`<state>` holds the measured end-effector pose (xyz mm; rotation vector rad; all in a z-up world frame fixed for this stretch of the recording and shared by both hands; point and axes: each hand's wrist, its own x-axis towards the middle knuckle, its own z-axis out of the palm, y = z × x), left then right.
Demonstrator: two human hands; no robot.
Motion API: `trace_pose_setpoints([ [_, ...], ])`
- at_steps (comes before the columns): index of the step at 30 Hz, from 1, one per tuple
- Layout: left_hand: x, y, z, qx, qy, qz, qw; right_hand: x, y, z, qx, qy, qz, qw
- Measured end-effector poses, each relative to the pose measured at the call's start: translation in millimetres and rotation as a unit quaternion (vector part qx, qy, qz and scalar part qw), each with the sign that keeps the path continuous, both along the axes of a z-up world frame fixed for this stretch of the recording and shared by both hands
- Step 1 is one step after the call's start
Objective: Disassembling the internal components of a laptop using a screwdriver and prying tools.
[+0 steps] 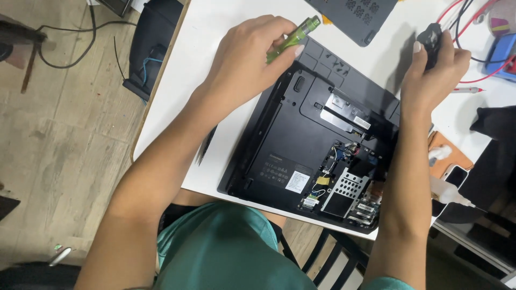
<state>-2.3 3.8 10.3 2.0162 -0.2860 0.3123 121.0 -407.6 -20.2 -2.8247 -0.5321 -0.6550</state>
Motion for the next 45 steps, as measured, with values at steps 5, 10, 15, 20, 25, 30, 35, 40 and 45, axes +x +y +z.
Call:
trace_pose_setpoints([
  [5, -6, -1, 25, -0.204, 0.043, -0.094, 0.973, 1, 4, -3, -0.034, 0.011, -0.018, 0.999],
  [10, -10, -9, 27, -0.29, 0.102, -0.178, 0.935, 0, 6, -6, -0.052, 0.027, -0.018, 0.998],
  [15, -12, -16, 23, -0.242, 0.07, -0.195, 0.948, -4, 11, -5, -0.054, 0.034, -0.027, 0.998],
  [20, -12, -17, 21, -0.209, 0.044, -0.21, 0.954, -5, 15, -2, -0.06, 0.04, -0.033, 0.997],
  [25, -12, -15, 29, -0.185, 0.018, -0.242, 0.952, -5, 11, 0, -0.066, 0.044, -0.024, 0.997],
  [30, -14, -11, 33, -0.178, 0.013, -0.255, 0.95, -9, 10, 6, -0.075, 0.085, -0.019, 0.993],
  [35, -16, -7, 41, -0.161, 0.035, -0.257, 0.952, -23, 10, 16, -0.059, 0.108, -0.01, 0.992],
  [40, -16, -11, 40, -0.159, 0.031, -0.259, 0.952, -65, 82, 80, 0.031, 0.068, 0.141, 0.987],
  [45, -16, -18, 33, -0.109, -0.05, -0.22, 0.968, -119, 129, 116, 0.214, 0.159, 0.287, 0.92],
])
